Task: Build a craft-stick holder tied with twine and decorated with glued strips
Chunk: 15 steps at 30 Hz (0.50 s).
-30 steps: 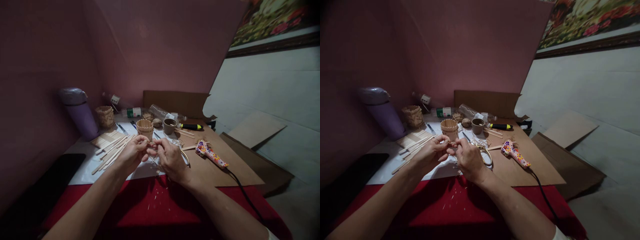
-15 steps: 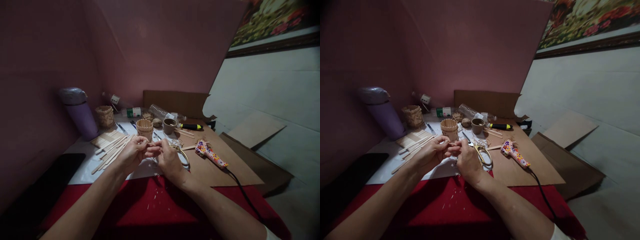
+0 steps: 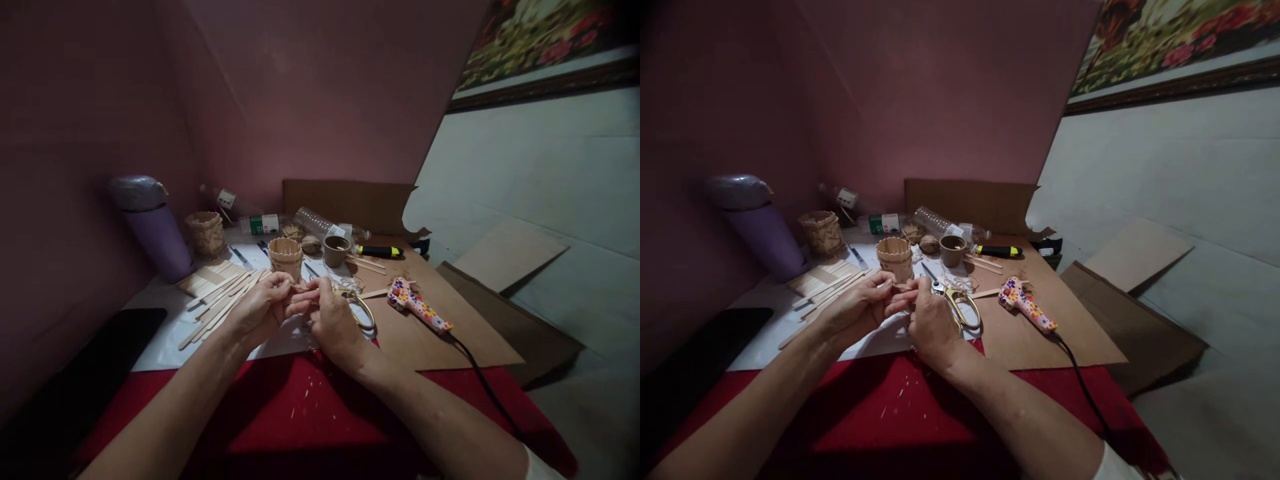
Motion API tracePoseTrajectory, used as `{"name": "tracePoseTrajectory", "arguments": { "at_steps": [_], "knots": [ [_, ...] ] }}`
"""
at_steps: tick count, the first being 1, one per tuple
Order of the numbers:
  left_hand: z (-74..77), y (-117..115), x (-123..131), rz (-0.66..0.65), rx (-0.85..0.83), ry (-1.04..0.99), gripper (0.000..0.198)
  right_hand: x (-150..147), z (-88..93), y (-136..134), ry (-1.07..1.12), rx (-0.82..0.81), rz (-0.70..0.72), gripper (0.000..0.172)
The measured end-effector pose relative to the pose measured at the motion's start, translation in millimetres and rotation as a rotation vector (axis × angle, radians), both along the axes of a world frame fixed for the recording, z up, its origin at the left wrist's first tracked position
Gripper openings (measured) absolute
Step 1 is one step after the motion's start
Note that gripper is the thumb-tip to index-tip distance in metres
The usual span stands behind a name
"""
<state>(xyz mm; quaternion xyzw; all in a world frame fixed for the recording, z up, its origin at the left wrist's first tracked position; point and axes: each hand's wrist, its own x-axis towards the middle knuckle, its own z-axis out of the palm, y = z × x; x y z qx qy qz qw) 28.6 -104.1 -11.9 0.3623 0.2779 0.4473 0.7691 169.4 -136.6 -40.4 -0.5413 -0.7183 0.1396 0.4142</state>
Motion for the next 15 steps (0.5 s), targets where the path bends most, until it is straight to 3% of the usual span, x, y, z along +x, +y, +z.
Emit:
{"name": "tracePoseTrajectory", "arguments": {
  "at_steps": [3,9,15],
  "knots": [
    [0.3,0.4,0.0,-0.006,0.031,0.002,0.013,1.7,0.2,1.2,0.0,0.005,0.006,0.042],
    [6.4,-1.3,-0.9,0.074,0.132,0.131,0.011,8.5,8.9,4.4,0.054,0.067,0.152,0.026],
    [5.4,-0.6,-1.8,0.08,0.181,0.262,0.01,11.9,11.2,8.5,0.04,0.078,0.114,0.006]
  ]
}}
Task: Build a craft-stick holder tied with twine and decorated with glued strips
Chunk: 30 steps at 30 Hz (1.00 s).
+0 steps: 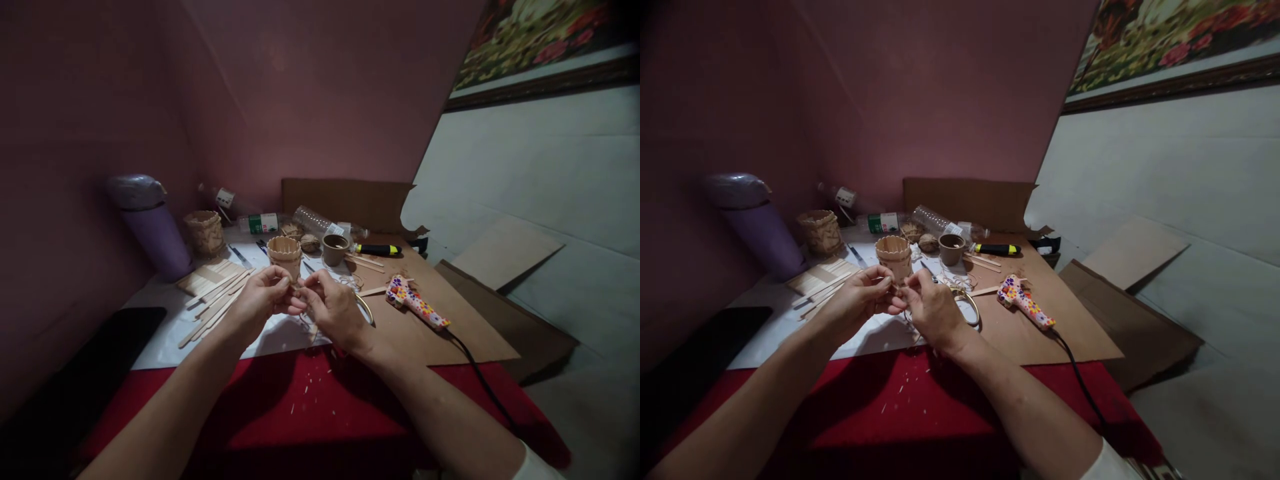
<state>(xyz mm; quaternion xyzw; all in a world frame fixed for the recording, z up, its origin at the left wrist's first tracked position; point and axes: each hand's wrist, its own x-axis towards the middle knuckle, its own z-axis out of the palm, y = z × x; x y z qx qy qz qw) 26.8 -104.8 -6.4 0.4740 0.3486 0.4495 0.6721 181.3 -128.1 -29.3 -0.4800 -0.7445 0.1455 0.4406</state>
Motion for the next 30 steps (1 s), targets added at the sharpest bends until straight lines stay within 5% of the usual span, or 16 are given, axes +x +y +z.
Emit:
{"name": "tracePoseTrajectory", "arguments": {
  "at_steps": [13,19,30],
  "knots": [
    [-0.1,3.3,-2.4,0.022,0.077,0.056,0.013,6.9,6.8,-2.1,-0.203,0.133,-0.194,0.007],
    [-3.3,2.7,-1.5,0.038,0.15,0.091,0.015,5.3,9.6,-2.2,-0.117,0.254,-0.032,0.015],
    [-4.6,0.7,3.1,0.071,0.273,0.122,0.018,-1.9,9.0,-0.3,0.291,-0.246,0.125,0.011]
  ]
}}
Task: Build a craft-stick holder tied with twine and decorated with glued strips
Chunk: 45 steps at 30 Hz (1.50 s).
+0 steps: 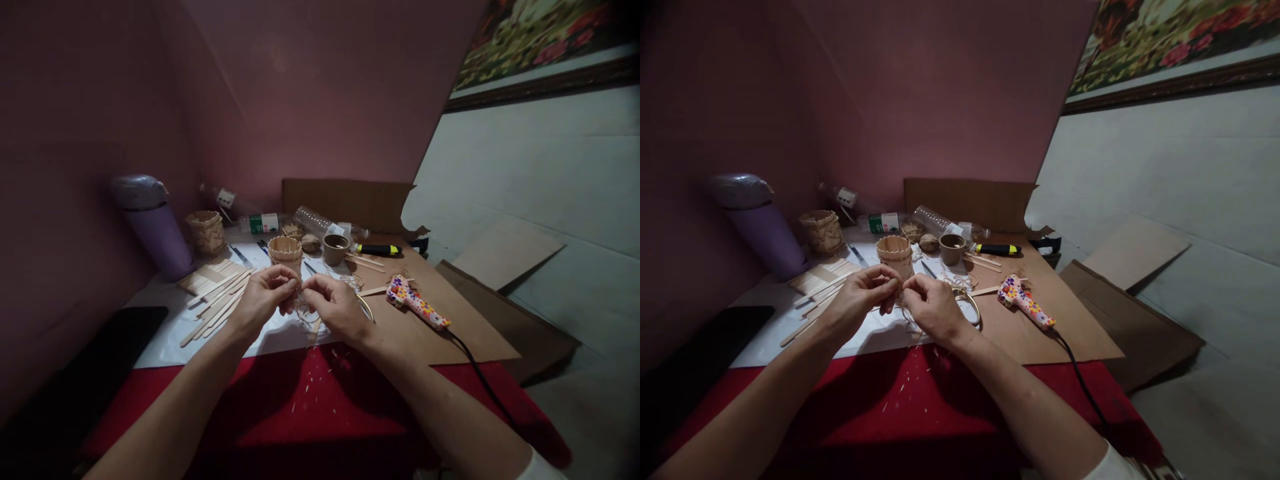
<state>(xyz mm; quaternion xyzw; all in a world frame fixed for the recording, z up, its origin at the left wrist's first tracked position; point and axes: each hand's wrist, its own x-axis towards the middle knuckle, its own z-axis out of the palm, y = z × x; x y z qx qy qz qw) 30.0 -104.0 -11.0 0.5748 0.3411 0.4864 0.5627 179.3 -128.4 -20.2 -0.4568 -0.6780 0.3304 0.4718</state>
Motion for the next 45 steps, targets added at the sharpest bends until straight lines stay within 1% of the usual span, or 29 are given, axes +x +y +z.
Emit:
{"name": "tracePoseTrajectory", "arguments": {
  "at_steps": [3,5,8,11,13,16,19,21,25,31,38,42,45],
  "knots": [
    [0.9,-1.0,1.9,0.004,0.051,0.0,0.018,-0.8,-0.4,2.9,0.306,-0.29,0.106,0.011],
    [0.7,-1.4,2.8,0.006,0.072,0.002,0.019,0.5,-0.7,4.8,0.475,-0.444,0.2,0.011],
    [-0.3,-1.6,3.1,0.007,0.079,0.003,0.02,4.5,-0.5,6.4,0.616,-0.57,0.348,0.013],
    [-0.1,-1.9,1.3,-0.026,0.055,0.017,0.023,8.2,1.2,6.9,0.636,-0.647,0.448,0.014],
    [0.8,-2.3,-0.6,-0.077,0.024,0.024,0.024,9.4,1.8,7.3,0.604,-0.652,0.478,0.013],
    [2.1,-2.8,-3.9,-0.179,-0.025,0.015,0.021,9.5,0.6,8.2,0.548,-0.595,0.493,0.011],
    [2.9,-2.9,-6.5,-0.238,-0.067,-0.013,0.017,9.5,-0.8,8.9,0.525,-0.555,0.503,0.013],
    [3.4,-2.8,-7.2,-0.237,-0.077,-0.023,0.016,10.4,-0.7,9.0,0.519,-0.551,0.511,0.015],
    [3.4,-3.0,-5.5,-0.219,-0.06,-0.003,0.018,13.7,-0.6,9.6,0.462,-0.525,0.525,0.013],
    [-1.2,-2.8,-3.1,-0.2,-0.034,0.019,0.023,14.7,-5.7,12.7,0.397,-0.466,0.501,0.013],
    [-1.3,-1.9,-0.9,-0.166,-0.044,-0.012,0.025,10.6,-7.5,12.8,0.412,-0.429,0.465,0.022],
    [-3.7,-2.3,0.2,-0.178,-0.057,-0.03,0.023,13.0,-6.6,13.2,0.38,-0.424,0.463,0.018],
    [-4.3,-2.9,0.3,-0.193,-0.082,-0.035,0.021,14.1,-2.6,12.3,0.319,-0.418,0.464,0.017]
  ]
}}
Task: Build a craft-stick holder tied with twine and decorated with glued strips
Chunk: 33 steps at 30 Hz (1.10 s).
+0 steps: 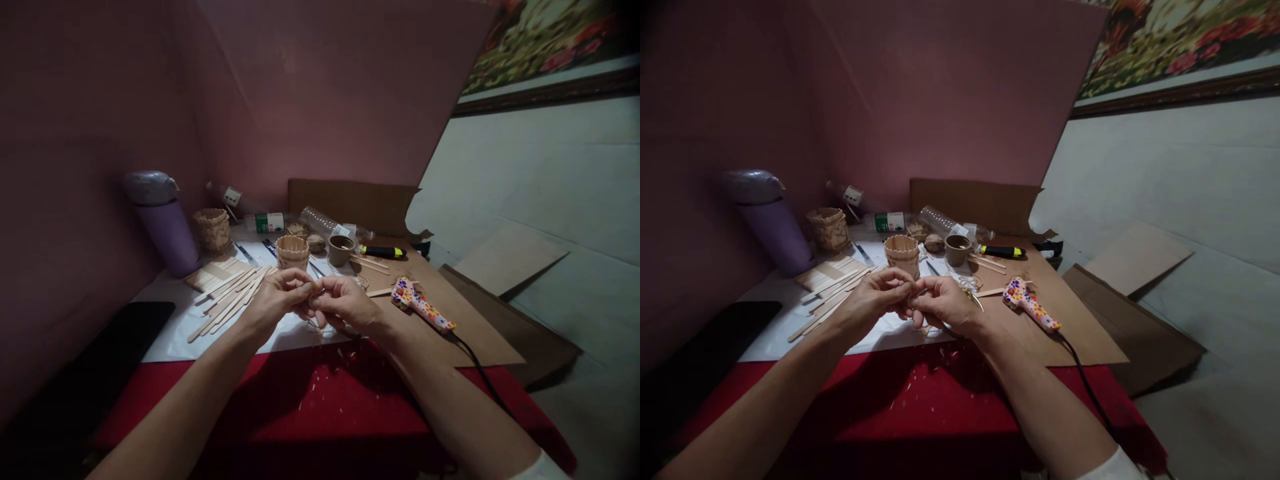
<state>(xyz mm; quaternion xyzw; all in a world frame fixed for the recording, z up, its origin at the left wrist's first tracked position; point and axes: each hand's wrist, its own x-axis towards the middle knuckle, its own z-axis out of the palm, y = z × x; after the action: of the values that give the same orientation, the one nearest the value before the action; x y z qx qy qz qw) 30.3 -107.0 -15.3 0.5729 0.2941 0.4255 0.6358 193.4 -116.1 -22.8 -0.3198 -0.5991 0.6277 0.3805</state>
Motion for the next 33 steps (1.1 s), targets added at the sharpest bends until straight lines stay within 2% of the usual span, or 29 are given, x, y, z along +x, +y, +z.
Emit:
{"name": "tracePoseTrajectory", "arguments": {
  "at_steps": [4,8,11,14,18,20,25,31,33],
  "knots": [
    [2.4,0.0,0.1,0.084,0.011,-0.001,0.021,-3.5,4.6,-2.2,-0.075,0.064,-0.117,0.02],
    [3.7,1.0,0.3,0.151,0.049,-0.011,0.023,-9.3,1.1,-2.6,-0.123,0.161,-0.269,0.013],
    [3.5,1.5,0.6,0.109,-0.013,-0.04,0.024,-11.8,-2.9,-4.5,-0.199,0.326,-0.336,0.009],
    [3.2,1.4,0.5,0.063,-0.077,-0.047,0.025,-12.1,-3.4,-9.7,-0.395,0.555,-0.441,0.008],
    [2.8,2.3,0.2,0.108,-0.111,-0.015,0.021,-12.3,-3.6,-16.0,-0.578,0.812,-0.487,0.006],
    [2.3,3.2,0.2,0.156,-0.13,-0.014,0.02,-13.3,-6.0,-17.1,-0.605,0.851,-0.471,0.006],
    [0.9,3.7,1.4,0.232,-0.165,-0.004,0.015,-15.2,-11.1,-16.2,-0.663,0.833,-0.459,0.014],
    [3.8,1.3,2.5,0.219,-0.092,0.073,0.016,-12.7,-3.9,-15.8,-0.723,0.881,-0.63,0.009],
    [4.5,1.1,2.5,0.226,-0.03,0.09,0.017,-12.5,-1.5,-16.6,-0.71,0.892,-0.644,0.009]
  ]
}}
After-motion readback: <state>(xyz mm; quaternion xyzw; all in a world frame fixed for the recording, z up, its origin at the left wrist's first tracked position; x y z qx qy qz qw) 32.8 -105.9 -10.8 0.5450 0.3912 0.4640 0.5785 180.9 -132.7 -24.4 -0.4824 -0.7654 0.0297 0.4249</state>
